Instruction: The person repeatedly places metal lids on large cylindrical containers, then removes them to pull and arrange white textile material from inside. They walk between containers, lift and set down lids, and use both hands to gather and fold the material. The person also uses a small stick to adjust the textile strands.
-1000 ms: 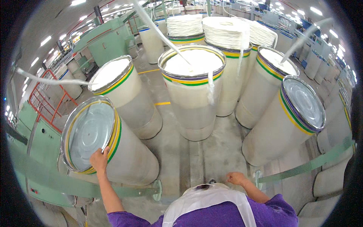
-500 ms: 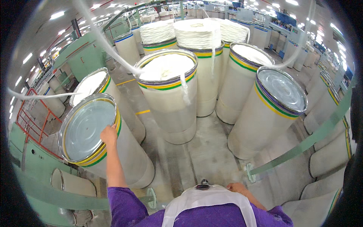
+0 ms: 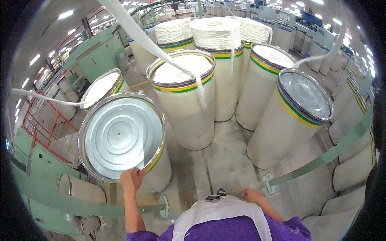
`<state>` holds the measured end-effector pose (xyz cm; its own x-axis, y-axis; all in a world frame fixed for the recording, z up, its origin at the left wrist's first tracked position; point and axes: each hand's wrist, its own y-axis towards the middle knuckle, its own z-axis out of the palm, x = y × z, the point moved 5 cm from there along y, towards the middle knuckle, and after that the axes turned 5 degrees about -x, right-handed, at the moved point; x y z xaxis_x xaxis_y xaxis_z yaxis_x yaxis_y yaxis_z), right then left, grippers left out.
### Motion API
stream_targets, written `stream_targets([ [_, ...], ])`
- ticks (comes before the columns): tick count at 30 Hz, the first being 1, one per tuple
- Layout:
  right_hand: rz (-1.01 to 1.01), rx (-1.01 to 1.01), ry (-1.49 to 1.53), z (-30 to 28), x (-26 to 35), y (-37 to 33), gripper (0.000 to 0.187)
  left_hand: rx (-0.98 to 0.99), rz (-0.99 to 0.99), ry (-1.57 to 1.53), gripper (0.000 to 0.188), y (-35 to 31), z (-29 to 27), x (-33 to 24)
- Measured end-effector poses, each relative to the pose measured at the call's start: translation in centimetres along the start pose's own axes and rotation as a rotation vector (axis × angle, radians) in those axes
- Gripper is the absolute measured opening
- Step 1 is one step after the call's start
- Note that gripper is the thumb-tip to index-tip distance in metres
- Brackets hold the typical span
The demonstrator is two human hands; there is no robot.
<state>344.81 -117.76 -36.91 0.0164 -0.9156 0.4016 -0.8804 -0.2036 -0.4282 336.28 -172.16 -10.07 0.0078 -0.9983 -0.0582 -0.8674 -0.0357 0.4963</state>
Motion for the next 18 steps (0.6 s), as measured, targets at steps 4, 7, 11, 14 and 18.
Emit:
stream_targets([
  [4,-0.136,0.023,-0.026,-3.5,4.4,4.3,0.035,-0.064,-0.250,-0.017,0.043,-5.4,-4.6,7.4],
  [7,-0.333,-0.077,-0.024,-8.1,11.0,7.1,0.039,-0.232,-0.420,-0.087,0.044,-9.3,-7.0,10.6],
  [11,-0.761,-0.476,0.228,-16.9,24.1,7.7,0.058,-0.297,-0.508,-0.143,0.040,-14.5,-8.0,10.7],
  [14,-1.155,-0.643,0.176,-20.6,33.0,6.9,0.056,-0.378,-0.646,-0.343,0.035,-17.7,-8.4,9.2],
  [18,-1.416,-0.545,-0.017,-21.2,38.0,8.2,0.038,-0.379,-0.485,-0.292,0.030,-18.9,-8.2,2.5],
])
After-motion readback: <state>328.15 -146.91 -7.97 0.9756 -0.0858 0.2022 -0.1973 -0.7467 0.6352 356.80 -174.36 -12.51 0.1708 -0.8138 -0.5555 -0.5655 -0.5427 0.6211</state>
